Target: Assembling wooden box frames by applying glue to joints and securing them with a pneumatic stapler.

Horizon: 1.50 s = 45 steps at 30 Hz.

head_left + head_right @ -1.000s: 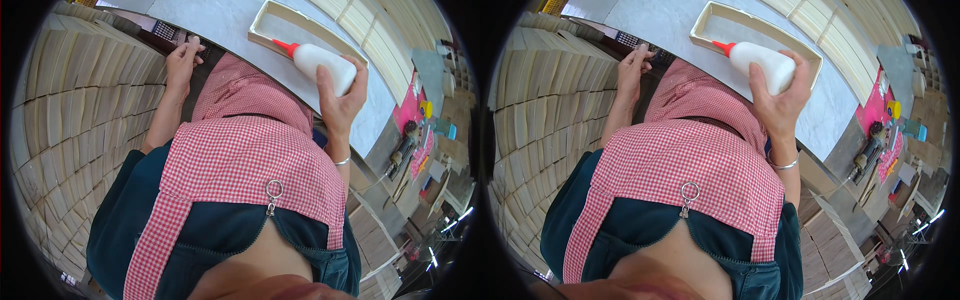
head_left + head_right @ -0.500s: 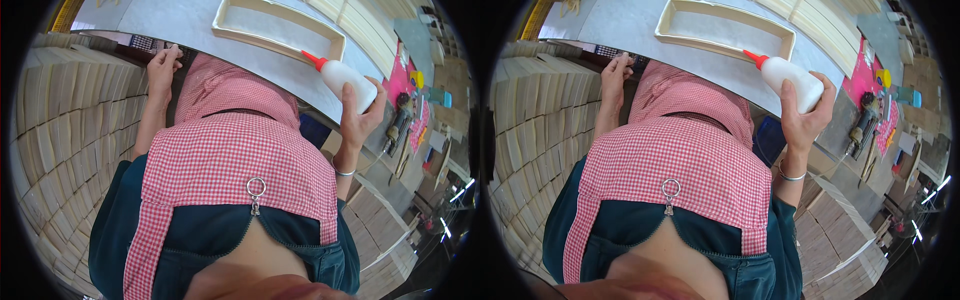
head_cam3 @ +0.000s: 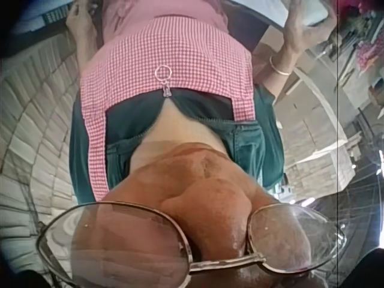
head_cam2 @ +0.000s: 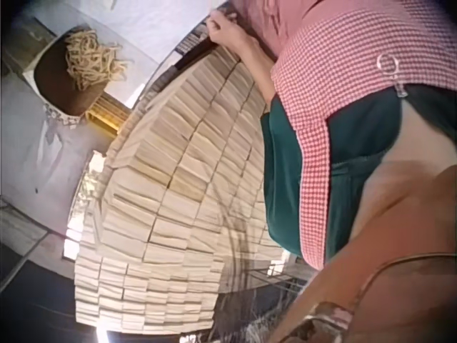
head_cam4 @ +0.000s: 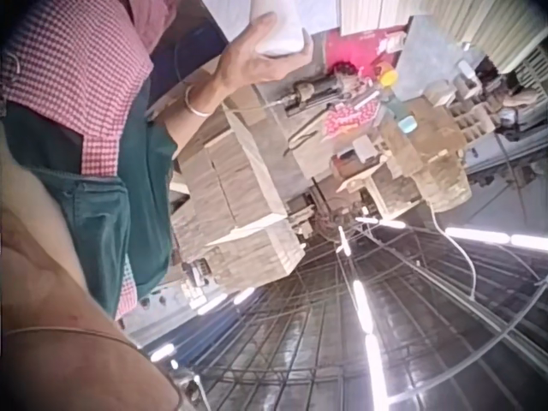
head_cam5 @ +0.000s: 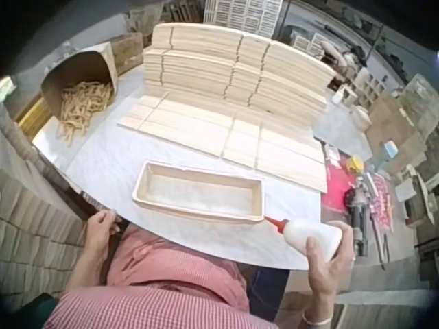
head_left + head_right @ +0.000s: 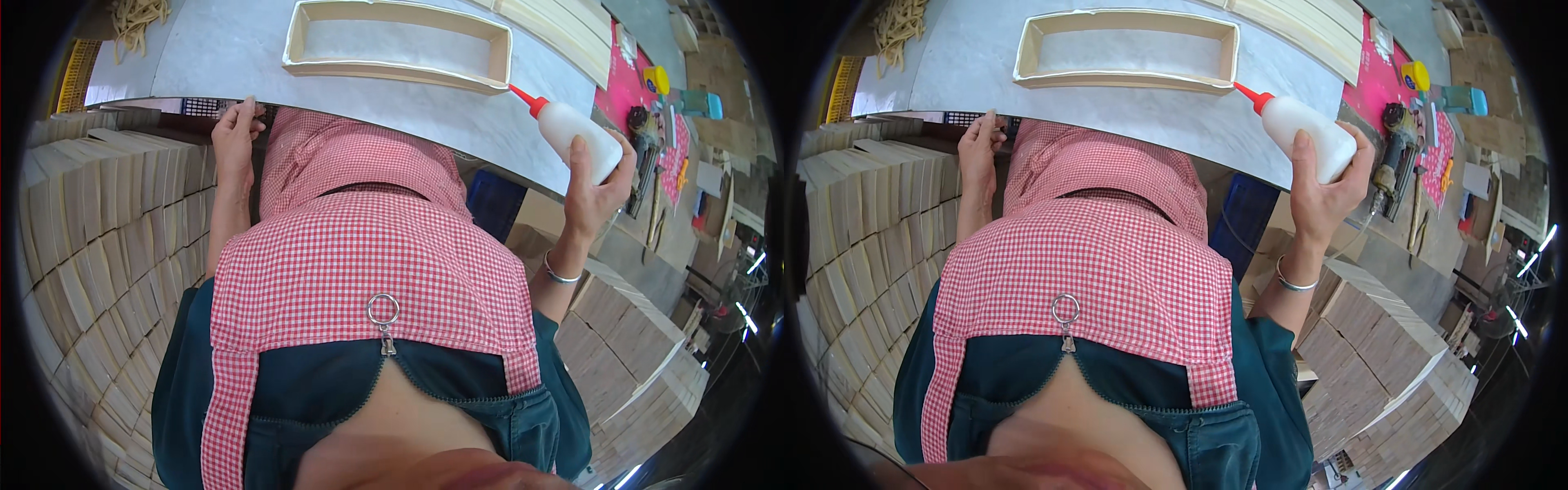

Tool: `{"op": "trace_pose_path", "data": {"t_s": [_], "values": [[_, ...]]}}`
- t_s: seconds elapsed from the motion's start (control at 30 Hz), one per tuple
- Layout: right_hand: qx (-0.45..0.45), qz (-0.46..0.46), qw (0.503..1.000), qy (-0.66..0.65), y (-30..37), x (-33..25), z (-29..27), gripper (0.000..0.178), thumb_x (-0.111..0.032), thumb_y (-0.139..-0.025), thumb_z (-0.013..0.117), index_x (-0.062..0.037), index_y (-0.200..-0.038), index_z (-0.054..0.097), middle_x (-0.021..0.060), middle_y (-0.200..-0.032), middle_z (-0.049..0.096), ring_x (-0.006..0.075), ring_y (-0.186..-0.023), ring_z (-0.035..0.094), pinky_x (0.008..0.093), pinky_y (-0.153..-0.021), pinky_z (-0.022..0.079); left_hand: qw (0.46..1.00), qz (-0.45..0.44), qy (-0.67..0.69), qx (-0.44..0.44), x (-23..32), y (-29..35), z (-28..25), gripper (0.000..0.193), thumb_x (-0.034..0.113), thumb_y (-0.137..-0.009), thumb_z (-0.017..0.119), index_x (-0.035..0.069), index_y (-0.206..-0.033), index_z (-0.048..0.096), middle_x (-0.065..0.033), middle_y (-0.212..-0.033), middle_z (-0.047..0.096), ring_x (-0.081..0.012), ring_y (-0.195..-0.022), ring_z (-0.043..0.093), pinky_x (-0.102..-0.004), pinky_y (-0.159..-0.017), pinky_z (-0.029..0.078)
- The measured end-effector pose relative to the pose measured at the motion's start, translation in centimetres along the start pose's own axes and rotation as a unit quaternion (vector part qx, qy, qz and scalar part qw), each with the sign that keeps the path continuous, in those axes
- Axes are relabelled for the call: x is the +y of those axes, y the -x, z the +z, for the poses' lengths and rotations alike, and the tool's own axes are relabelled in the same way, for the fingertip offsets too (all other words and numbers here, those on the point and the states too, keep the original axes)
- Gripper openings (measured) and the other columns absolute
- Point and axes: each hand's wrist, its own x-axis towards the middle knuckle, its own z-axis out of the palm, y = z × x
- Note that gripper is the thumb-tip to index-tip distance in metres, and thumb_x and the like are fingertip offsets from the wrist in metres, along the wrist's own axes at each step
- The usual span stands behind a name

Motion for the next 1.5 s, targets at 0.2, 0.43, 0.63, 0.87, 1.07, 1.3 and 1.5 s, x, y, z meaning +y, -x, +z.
{"op": "trace_pose_path", "data": {"t_s": [0.2, 0.43, 0.63, 0.87, 1.07, 1.3, 1.5], "values": [[0.012, 0.01, 1.0, -0.014, -0.3, 0.8, 0.4, 0.042, -0.017, -0.085, 0.079, -0.0007, -0.118, 0.06, 0.013, -0.104, 0.064, 0.0215, -0.085, 0.062, 0.0318, -0.075, 0.053, 1.0, -0.004, 0.0, 0.008, -0.1, 0.1, -0.5, 0.026, 0.03, -0.099, 0.066, 0.006, -0.093, 0.074, -0.0023, -0.09, 0.07, -0.007, -0.072, 0.055, -0.0211, -0.07, 0.041], [-0.013, 0.054, 0.997, -0.05, -0.2, 0.1, 0.3, 0.04, -0.015, -0.084, 0.078, -0.001, -0.117, 0.06, 0.0125, -0.103, 0.064, 0.0206, -0.085, 0.06, 0.0321, -0.077, 0.052, 1.0, -0.005, 0.012, -0.004, -0.4, -0.7, -0.5, 0.026, 0.029, -0.099, 0.065, 0.005, -0.096, 0.073, -0.003, -0.091, 0.069, -0.0081, -0.073, 0.055, -0.021, -0.07, 0.042], [0.06, 0.042, 0.989, -0.13, -1.5, 1.8, 3.3, 0.046, -0.014, -0.082, 0.076, -0.0002, -0.119, 0.052, 0.0155, -0.107, 0.062, 0.0229, -0.088, 0.06, 0.0344, -0.082, 0.051, 1.0, -0.018, 0.005, 0.006, -1.4, -1.3, -1.2, 0.027, 0.029, -0.102, 0.06, 0.003, -0.105, 0.07, -0.0043, -0.095, 0.067, -0.0095, -0.074, 0.054, -0.0222, -0.071, 0.043], [0.237, 0.081, 0.968, -0.016, -13.0, 14.5, 1.3, 0.047, -0.021, -0.074, 0.08, -0.0029, -0.102, 0.047, 0.013, -0.097, 0.056, 0.0257, -0.085, 0.058, 0.0362, -0.081, 0.05, 0.991, 0.095, -0.084, 0.036, 1.0, -0.5, -1.4, 0.021, 0.023, -0.102, 0.06, 0.004, -0.108, 0.068, -0.0037, -0.095, 0.066, -0.0103, -0.077, 0.055, -0.0244, -0.074, 0.045], [0.185, 0.006, 0.956, 0.225, -23.6, 27.9, -0.4, 0.051, -0.039, -0.072, 0.082, -0.0006, -0.09, 0.053, 0.0159, -0.087, 0.06, 0.0347, -0.073, 0.059, 0.0425, -0.076, 0.052, 0.865, 0.407, -0.292, -0.025, 7.2, 2.6, 3.8, 0.029, 0.007, -0.087, 0.071, 0.001, -0.115, 0.066, -0.0088, -0.105, 0.066, -0.0213, -0.088, 0.06, -0.0305, -0.082, 0.049], [0.187, -0.122, 0.942, 0.251, -18.2, 20.9, 3.4, 0.04, -0.029, -0.089, 0.065, 0.004, -0.112, 0.066, 0.0189, -0.096, 0.068, 0.0336, -0.072, 0.063, 0.0405, -0.072, 0.053, 0.675, 0.567, -0.437, -0.176, 11.0, 3.5, 14.6, 0.045, 0.019, -0.078, 0.079, 0.01, -0.12, 0.065, -0.0037, -0.109, 0.067, -0.0229, -0.115, 0.056, -0.0445, -0.108, 0.035], [-0.04, 0.215, 0.947, -0.236, 2.8, 1.0, 9.0, 0.06, -0.011, -0.104, 0.05, 0.0092, -0.154, 0.023, 0.0132, -0.102, 0.063, 0.0139, -0.079, 0.062, 0.0264, -0.075, 0.053, 0.627, 0.567, -0.497, -0.197, 9.9, 3.3, 17.4, 0.025, 0.017, -0.077, 0.077, 0.01, -0.1, 0.071, -0.0029, -0.098, 0.068, -0.0225, -0.111, 0.057, -0.0483, -0.107, 0.035]]}}
